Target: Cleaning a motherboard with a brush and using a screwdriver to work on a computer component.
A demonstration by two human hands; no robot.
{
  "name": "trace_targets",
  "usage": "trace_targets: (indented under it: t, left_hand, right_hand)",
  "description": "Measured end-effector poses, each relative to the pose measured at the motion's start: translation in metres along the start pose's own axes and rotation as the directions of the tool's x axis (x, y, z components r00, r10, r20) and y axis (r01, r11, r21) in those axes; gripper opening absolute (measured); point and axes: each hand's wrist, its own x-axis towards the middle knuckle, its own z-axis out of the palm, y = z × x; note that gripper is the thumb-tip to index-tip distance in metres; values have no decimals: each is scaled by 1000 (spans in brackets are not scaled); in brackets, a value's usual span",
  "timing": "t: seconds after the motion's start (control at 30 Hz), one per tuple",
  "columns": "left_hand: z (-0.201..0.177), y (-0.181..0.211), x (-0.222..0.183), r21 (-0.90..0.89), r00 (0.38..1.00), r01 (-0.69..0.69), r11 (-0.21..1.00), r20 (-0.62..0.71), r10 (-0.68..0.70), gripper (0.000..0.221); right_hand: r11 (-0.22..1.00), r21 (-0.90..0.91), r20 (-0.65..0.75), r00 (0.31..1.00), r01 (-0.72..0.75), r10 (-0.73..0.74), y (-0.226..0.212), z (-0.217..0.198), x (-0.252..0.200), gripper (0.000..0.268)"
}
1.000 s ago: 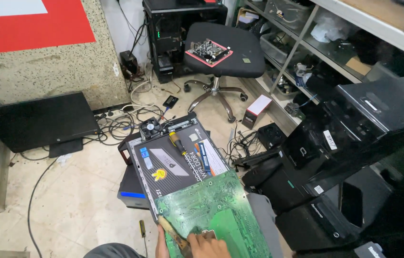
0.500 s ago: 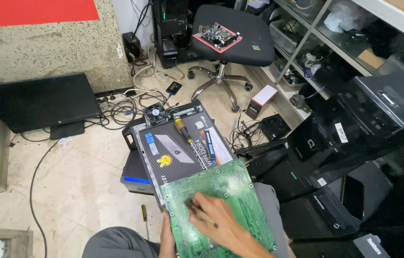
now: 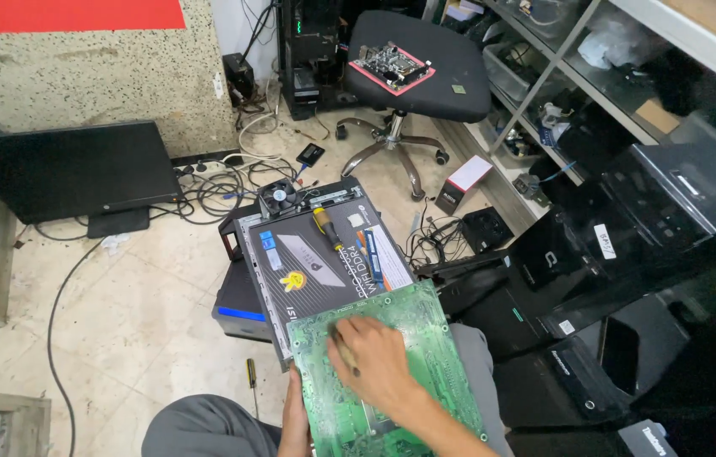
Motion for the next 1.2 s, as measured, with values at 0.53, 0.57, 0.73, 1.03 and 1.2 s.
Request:
trace_targets:
  t: [0.53,0.57,0.73,1.03,1.2]
  left_hand:
    - [-13,-18,32,237,998,-41,971,48,30,90]
    - [-15,-19,35,236,998,-40,971,48,29,90]
    - [-16,-23,39,243,998,-48,969,46,38,89]
    - [-16,-23,30,197,993,-115,974,43,109,91]
    - [-5,-7,15,132,1000,-8,991,20,6,93]
  right_hand:
    - [915,-52,-50,916,-400,398,66,-46,15,28]
    - [915,-53,-49,916,-400,398,74,-57,12,28]
    - [860,-140,-150,869,-492,472,93,-83,-15,33]
    - [916,-275,-5,953,-293,303,106,-95,-75,29]
    - [968,-175,181,960,-182,213,89,-87,-108,24]
